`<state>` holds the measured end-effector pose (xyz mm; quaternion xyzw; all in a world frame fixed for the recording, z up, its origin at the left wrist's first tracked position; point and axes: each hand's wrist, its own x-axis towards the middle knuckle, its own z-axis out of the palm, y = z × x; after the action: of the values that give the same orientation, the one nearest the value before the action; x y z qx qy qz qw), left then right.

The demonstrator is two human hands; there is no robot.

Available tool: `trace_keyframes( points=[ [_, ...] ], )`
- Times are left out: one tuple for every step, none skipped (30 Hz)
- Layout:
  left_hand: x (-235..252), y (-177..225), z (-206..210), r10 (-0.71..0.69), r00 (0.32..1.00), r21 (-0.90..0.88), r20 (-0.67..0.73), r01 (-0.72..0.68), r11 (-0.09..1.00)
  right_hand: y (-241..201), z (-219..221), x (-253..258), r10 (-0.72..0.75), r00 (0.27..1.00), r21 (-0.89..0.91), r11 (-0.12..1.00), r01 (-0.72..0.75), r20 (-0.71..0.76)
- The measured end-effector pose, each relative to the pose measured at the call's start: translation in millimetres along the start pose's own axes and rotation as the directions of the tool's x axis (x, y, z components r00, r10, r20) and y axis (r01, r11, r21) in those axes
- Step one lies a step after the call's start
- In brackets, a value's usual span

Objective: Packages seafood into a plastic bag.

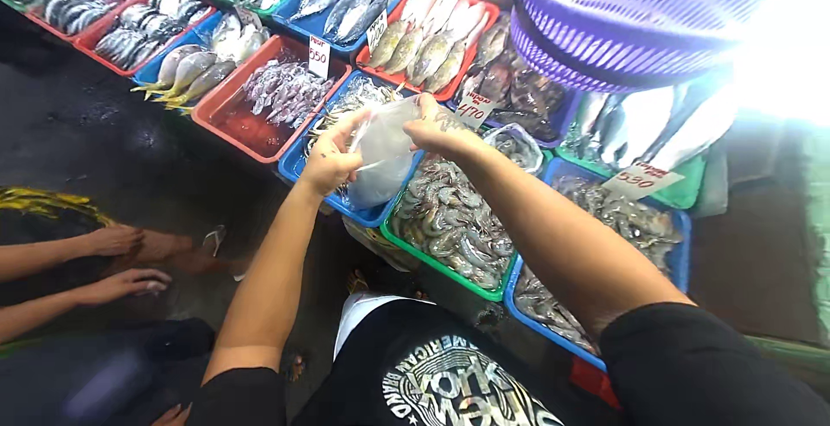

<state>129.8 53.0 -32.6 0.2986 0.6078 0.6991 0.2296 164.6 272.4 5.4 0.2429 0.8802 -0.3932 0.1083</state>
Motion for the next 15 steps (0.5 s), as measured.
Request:
trace_keyframes(
  points=[
    [6, -3, -8, -0.012, 1.000, 0.000, -0.004, 0.012, 1.000, -1, -4, 3, -0.012, 1.000, -0.036, 0.999, 0.012, -0.002],
    [10, -4, -15, -0.010, 1.000, -0.013, -0.009, 0.010, 1.000, -1, -8, 5, -0.023, 1.000, -0.052, 0.998, 0.023, 0.008],
    [13, -1, -22, -0.003, 1.000, -0.027, -0.018, 0.002, 1.000, -2, -10, 7, -0.038, 0.999, -0.056, 0.998, 0.039, 0.026],
    [15, 4, -27, 0.000, 0.999, -0.038, -0.036, -0.001, 0.999, -3, -12, 7, -0.055, 0.998, -0.052, 0.997, 0.057, 0.034],
    [15, 10, -30, 0.000, 0.999, -0.040, -0.055, -0.002, 0.999, -4, -13, 5, -0.081, 0.996, -0.048, 0.995, 0.083, 0.046],
    [14, 17, -34, 0.004, 0.998, -0.040, -0.069, -0.007, 0.999, -7, -14, 2, -0.124, 0.991, -0.040, 0.991, 0.126, 0.049],
    [13, 26, -39, 0.018, 0.997, -0.040, -0.080, -0.022, 0.999, -10, -16, 1, -0.187, 0.981, -0.038, 0.981, 0.189, 0.053],
    [12, 37, -44, 0.041, 0.995, -0.048, -0.093, -0.046, 0.998, -16, -20, -1, -0.262, 0.964, -0.036, 0.964, 0.264, 0.050],
    [9, 49, -49, 0.070, 0.992, -0.059, -0.107, -0.076, 0.995, -24, -25, -7, -0.344, 0.938, -0.032, 0.938, 0.345, 0.038],
    [6, 62, -53, 0.098, 0.988, -0.073, -0.123, -0.108, 0.992, -33, -31, -16, -0.434, 0.900, -0.017, 0.900, 0.435, 0.027],
    [2, 76, -58, 0.124, 0.981, -0.079, -0.150, -0.136, 0.987, -42, -37, -25, -0.532, 0.847, 0.035, 0.847, 0.531, 0.009],
    [-3, 91, -62, 0.147, 0.972, -0.077, -0.182, -0.163, 0.984, -49, -41, -34, -0.634, 0.773, 0.110, 0.767, 0.632, -0.024],
    [-8, 106, -67, 0.173, 0.961, -0.067, -0.217, -0.192, 0.979, -55, -44, -42, -0.715, 0.696, 0.184, 0.677, 0.713, -0.067],
    [-14, 122, -71, 0.198, 0.944, -0.051, -0.264, -0.219, 0.974, -61, -45, -50, -0.765, 0.634, 0.239, 0.599, 0.764, -0.111],
    [-20, 139, -76, 0.219, 0.925, -0.020, -0.311, -0.237, 0.971, -65, -46, -58, -0.795, 0.586, 0.266, 0.538, 0.800, -0.154]
  ],
)
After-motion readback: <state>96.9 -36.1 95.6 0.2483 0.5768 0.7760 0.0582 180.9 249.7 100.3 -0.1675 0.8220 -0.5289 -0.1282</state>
